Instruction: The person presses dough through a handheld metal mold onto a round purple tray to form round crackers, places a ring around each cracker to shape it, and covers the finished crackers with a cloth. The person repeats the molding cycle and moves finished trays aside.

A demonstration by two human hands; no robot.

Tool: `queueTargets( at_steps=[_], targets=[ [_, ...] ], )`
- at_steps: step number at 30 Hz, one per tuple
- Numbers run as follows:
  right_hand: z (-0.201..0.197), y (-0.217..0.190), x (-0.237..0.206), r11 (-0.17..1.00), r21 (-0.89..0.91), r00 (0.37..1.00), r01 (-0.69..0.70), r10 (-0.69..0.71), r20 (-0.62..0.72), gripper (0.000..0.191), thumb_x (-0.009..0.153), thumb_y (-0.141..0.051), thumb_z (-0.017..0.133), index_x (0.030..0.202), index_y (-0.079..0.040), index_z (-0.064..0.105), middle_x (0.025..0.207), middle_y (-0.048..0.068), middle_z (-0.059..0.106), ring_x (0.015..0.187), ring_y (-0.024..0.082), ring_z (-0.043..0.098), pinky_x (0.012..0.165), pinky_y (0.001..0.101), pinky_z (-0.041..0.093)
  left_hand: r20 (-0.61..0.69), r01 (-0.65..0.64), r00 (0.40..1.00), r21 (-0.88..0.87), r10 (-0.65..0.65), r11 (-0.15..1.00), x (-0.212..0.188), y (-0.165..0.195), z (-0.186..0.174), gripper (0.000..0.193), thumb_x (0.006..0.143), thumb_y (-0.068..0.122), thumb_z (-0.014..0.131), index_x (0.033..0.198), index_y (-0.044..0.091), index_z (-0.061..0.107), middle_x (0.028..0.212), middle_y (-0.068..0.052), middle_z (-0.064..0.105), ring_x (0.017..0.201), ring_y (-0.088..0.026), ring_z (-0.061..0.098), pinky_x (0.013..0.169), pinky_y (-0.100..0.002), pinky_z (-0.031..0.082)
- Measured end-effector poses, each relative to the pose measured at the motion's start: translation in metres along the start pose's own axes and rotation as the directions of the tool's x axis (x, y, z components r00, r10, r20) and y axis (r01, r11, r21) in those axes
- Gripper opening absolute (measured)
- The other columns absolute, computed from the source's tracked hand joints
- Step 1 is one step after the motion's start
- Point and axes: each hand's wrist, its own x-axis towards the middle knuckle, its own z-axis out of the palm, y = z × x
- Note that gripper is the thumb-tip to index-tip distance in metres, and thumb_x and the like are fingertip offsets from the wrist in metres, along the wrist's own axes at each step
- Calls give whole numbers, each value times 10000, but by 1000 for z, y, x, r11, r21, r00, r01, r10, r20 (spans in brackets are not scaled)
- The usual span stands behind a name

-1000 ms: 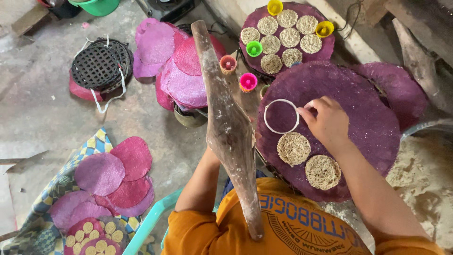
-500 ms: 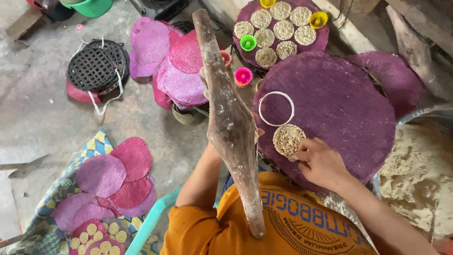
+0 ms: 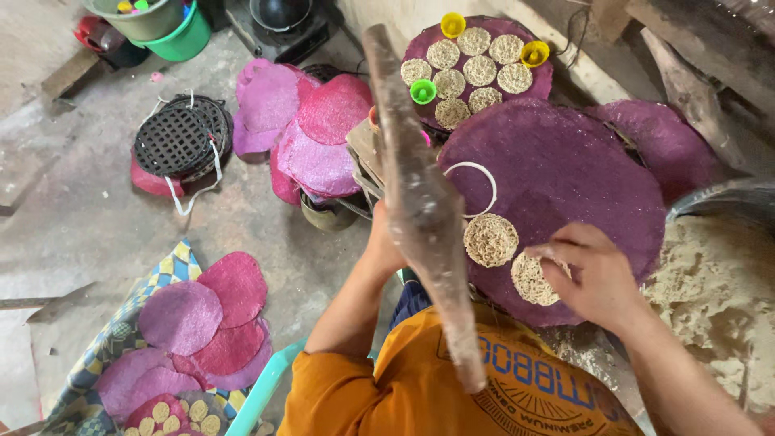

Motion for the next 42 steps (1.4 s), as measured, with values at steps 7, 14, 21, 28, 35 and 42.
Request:
queueTargets(
  at_steps=[7, 14, 21, 28, 35, 42],
  targets=[
    [-110, -58, 28, 960, -271, 885, 75, -190, -426, 433, 1012, -191, 730, 1363, 27, 605, 1311, 220, 572, 1059, 330, 621, 893, 388, 537, 404, -410, 877, 345, 261, 844, 78, 91, 122, 281, 784, 192, 746, 1034, 90, 667, 908, -78, 697, 893, -283, 713, 992, -406, 528],
    [-135, -28, -74, 891, -453, 946, 36, -176, -271, 245, 843, -201, 800, 980, -68, 647, 896, 41, 603, 749, 217, 638, 825, 358, 512, 821, -403, 537, 46, 195, 914, 109, 152, 145, 356, 639, 343, 763, 909, 114, 725, 788, -131, 741, 768, -332, 714, 626, -477, 555],
    [-95, 83, -171, 898, 378, 662, -226, 426, -617, 201, 892, -180, 768, 1009, -100, 625, 882, 40, 603, 750, 196, 624, 813, 353, 508, 689, -429, 659, 16, 301, 903, 88, 99, 143, 318, 671, 287, 815, 889, 73, 726, 871, -126, 731, 910, -304, 724, 1112, -461, 457],
    [-71, 68, -211, 861, 427, 219, 276, 376, -900, 226, 986, -166, 723, 1167, -85, 613, 1002, 76, 637, 887, 226, 638, 887, 373, 523, 688, 47, 601, -538, 406, 842, 71, 68, 197, 685, 816, 340, 777, 1420, 135, 528, 1331, -59, 637, 1341, -212, 555, 1334, -557, 46],
    [-55, 83, -197, 811, 570, 453, -129, 560, -694, 324, 1005, -214, 704, 1287, -72, 631, 1114, 128, 701, 1021, 281, 677, 942, 413, 556, 523, 678, 713, -684, 468, -269, 80, 92, 186, 451, 959, 157, 738, 1337, 19, 534, 1266, -164, 672, 1412, -262, 532, 989, -459, 491],
    [6, 160, -232, 414, -446, 528, -794, 833, -167, 542, 789, -476, 750, 1174, -100, 687, 1126, 175, 740, 1048, 352, 725, 851, 458, 605, 598, 688, 656, -725, 461, -40, 95, 79, 137, 494, 929, 169, 761, 1342, 15, 539, 1264, -165, 677, 1367, -265, 562, 989, -453, 506]
  ],
)
